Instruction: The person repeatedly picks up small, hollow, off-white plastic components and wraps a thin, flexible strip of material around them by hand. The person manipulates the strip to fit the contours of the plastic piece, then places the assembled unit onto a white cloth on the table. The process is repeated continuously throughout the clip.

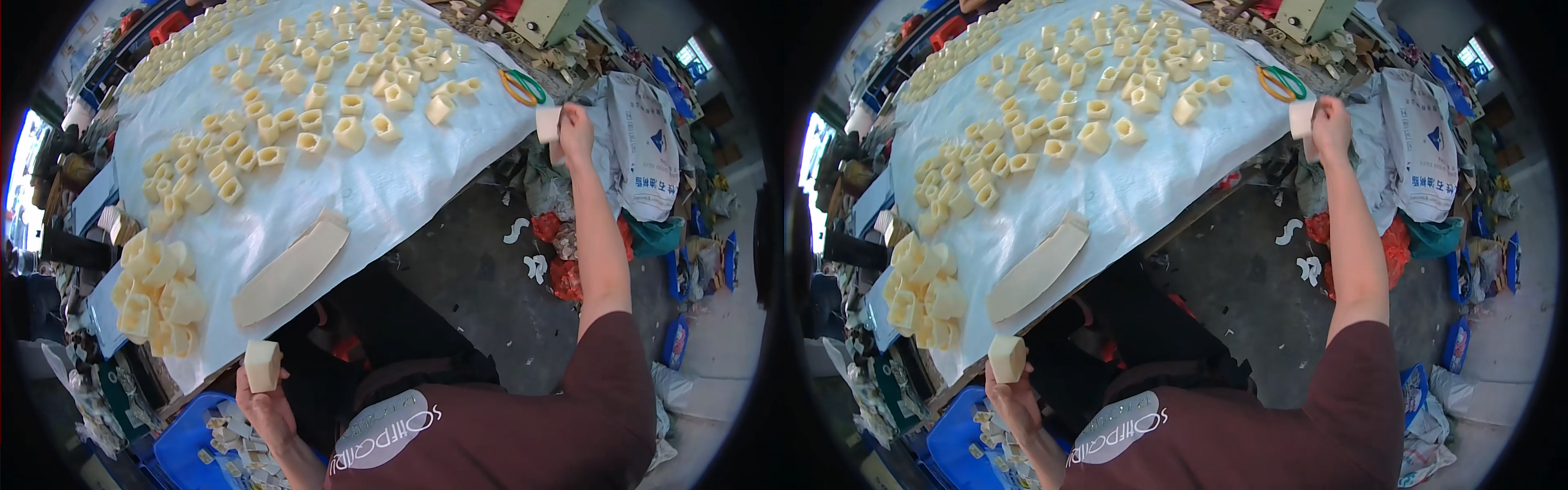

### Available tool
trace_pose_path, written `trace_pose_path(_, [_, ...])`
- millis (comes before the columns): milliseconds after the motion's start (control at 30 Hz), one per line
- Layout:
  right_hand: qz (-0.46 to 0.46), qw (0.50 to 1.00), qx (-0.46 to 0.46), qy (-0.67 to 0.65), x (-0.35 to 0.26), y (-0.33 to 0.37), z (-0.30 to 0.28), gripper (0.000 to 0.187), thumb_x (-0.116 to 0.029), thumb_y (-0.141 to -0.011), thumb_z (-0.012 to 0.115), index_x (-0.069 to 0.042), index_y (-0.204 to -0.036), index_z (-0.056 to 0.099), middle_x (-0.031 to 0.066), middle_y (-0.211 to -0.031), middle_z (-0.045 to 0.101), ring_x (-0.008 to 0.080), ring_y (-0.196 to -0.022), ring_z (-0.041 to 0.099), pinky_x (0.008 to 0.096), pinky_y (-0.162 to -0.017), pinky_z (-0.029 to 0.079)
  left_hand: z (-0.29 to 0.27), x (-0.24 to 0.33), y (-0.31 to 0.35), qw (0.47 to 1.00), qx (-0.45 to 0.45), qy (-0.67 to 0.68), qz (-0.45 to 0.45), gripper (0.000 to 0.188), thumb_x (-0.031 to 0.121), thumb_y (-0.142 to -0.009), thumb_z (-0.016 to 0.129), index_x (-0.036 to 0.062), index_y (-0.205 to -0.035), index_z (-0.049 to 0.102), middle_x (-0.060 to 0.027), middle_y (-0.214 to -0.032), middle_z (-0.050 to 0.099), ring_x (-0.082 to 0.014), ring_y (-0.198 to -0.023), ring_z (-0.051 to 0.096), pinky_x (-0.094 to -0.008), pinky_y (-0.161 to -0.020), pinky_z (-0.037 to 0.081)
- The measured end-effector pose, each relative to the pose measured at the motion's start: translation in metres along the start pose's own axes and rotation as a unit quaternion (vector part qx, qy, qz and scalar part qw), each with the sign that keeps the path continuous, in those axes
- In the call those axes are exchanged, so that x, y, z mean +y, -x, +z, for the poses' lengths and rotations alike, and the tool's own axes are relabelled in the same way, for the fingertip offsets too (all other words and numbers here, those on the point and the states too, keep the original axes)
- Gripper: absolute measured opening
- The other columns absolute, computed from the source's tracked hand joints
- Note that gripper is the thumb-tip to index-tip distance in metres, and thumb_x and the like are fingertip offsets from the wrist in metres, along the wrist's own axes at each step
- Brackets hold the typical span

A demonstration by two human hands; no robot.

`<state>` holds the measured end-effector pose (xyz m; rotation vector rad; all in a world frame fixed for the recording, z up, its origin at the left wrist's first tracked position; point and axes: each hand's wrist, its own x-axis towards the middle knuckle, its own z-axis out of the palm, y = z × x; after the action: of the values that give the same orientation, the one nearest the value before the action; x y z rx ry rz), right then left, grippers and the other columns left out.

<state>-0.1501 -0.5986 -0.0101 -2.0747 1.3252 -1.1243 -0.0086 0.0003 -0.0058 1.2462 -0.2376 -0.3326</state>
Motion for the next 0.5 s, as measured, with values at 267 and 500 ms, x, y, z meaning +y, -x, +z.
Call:
trace_pose_path(267, [-0.112, 0.964, 0.054, 0.234, -0.045, -0.080, 0.047, 0.043, -0.015, -0.082, 0.049, -0.009, -0.124, 0.043, 0.0172, -0.117, 0.053, 0.0309, -0.107, 0.052, 0.0365, -0.090, 0.041, -0.010, 0.000, 0.002, 0.991, -0.003, -0.127, -0.036, 0.050, 0.017, -0.083, 0.066, -0.0062, -0.122, 0.044, -0.0168, -0.114, 0.055, -0.0244, -0.104, 0.056, -0.0299, -0.081, 0.046])
trace_pose_path(500, [-0.122, 0.964, -0.034, 0.235, -0.039, -0.083, 0.035, 0.050, -0.010, -0.078, 0.046, -0.007, -0.128, 0.043, 0.0211, -0.125, 0.049, 0.0359, -0.114, 0.048, 0.0414, -0.093, 0.039, -0.007, -0.004, -0.004, 0.974, 0.009, -0.223, -0.045, 0.052, 0.019, -0.085, 0.064, -0.0088, -0.123, 0.043, -0.0196, -0.120, 0.053, -0.0276, -0.113, 0.052, -0.0359, -0.095, 0.043])
